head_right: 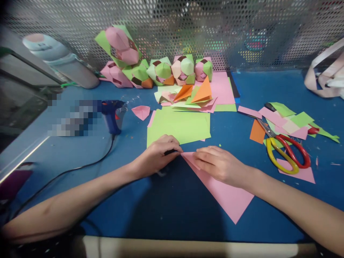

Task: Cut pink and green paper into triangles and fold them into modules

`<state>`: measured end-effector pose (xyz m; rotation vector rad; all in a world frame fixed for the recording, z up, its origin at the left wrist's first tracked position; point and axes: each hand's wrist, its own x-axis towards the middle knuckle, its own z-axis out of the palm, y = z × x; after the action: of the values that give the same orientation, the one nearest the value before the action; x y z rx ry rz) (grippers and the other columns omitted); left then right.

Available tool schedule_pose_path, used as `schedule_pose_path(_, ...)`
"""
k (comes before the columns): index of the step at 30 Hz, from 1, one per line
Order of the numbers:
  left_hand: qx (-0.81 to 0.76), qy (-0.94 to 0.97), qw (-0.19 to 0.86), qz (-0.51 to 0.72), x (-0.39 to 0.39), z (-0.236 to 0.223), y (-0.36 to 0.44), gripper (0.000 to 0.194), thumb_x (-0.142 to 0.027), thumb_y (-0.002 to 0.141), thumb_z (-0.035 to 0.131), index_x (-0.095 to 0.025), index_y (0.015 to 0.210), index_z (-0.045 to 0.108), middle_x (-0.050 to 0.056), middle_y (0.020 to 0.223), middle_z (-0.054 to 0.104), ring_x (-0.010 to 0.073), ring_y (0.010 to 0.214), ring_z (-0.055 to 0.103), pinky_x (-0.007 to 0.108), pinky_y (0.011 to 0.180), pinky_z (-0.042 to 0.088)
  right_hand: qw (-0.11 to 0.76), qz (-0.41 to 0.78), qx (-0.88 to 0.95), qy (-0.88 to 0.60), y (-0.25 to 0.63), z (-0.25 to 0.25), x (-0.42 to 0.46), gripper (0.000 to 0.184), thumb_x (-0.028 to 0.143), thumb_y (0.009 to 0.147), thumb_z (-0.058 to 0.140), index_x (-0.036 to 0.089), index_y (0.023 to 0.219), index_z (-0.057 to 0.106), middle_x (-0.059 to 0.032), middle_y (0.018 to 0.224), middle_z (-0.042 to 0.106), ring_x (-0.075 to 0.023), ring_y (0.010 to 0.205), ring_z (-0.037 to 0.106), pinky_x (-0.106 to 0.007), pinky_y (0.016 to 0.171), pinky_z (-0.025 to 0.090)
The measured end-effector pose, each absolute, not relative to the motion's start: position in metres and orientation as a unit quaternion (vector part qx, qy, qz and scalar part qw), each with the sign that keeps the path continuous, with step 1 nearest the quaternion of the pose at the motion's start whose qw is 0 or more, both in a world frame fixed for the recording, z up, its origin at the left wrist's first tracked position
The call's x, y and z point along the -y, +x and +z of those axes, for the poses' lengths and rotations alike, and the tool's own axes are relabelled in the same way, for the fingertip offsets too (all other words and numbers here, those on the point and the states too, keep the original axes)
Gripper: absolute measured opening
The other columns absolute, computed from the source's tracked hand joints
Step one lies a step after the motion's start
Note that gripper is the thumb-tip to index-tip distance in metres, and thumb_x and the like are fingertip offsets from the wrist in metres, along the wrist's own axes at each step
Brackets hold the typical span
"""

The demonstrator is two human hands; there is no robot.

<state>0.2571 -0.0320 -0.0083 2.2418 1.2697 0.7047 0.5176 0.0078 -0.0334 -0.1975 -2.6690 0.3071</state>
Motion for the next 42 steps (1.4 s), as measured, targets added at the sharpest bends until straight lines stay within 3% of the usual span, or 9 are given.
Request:
schedule_pose_path(12,-0.455,0.824,0.238,0.241,0.029,-0.009,0.254,0.018,-0.009,0.088,0.053,-0.017,0.088,0.069,0.006,0.086,0.062,0.018,0.088,0.055,0.032,0.08,0.045,0.204,0.1,0.973,-0.046,0.515,-0.027,-0.003,0.028,0.008,0.094,0.051,0.006,0.121,0.059,-0.0157,0.129,0.06,-0.0275,0.129,0.046,-0.047,0.099,0.048)
schedule_pose_path(19,-0.459,0.824,0.221,0.249,0.029,-0.011,0.256,0.019,-0.009,0.088,0.051,-0.017,0.088,0.069,0.006,0.085,0.063,0.0183,0.085,0.055,0.033,0.079,0.045,0.191,0.067,0.978,-0.042,0.513,-0.02,0.0,0.022,0.009,0.093,0.05,0.01,0.109,0.065,-0.0143,0.125,0.063,-0.0275,0.125,0.05,-0.046,0.095,0.05)
schedule_pose_path(42,-0.464,0.822,0.213,0.252,0.03,-0.01,0.259,0.018,-0.006,0.083,0.054,-0.017,0.085,0.068,0.006,0.085,0.062,0.0183,0.086,0.056,0.033,0.079,0.045,0.17,0.061,0.982,-0.058,0.511,-0.014,0.004,0.027,0.008,0.092,0.05,0.01,0.117,0.063,-0.0141,0.124,0.063,-0.0267,0.122,0.052,-0.043,0.091,0.051)
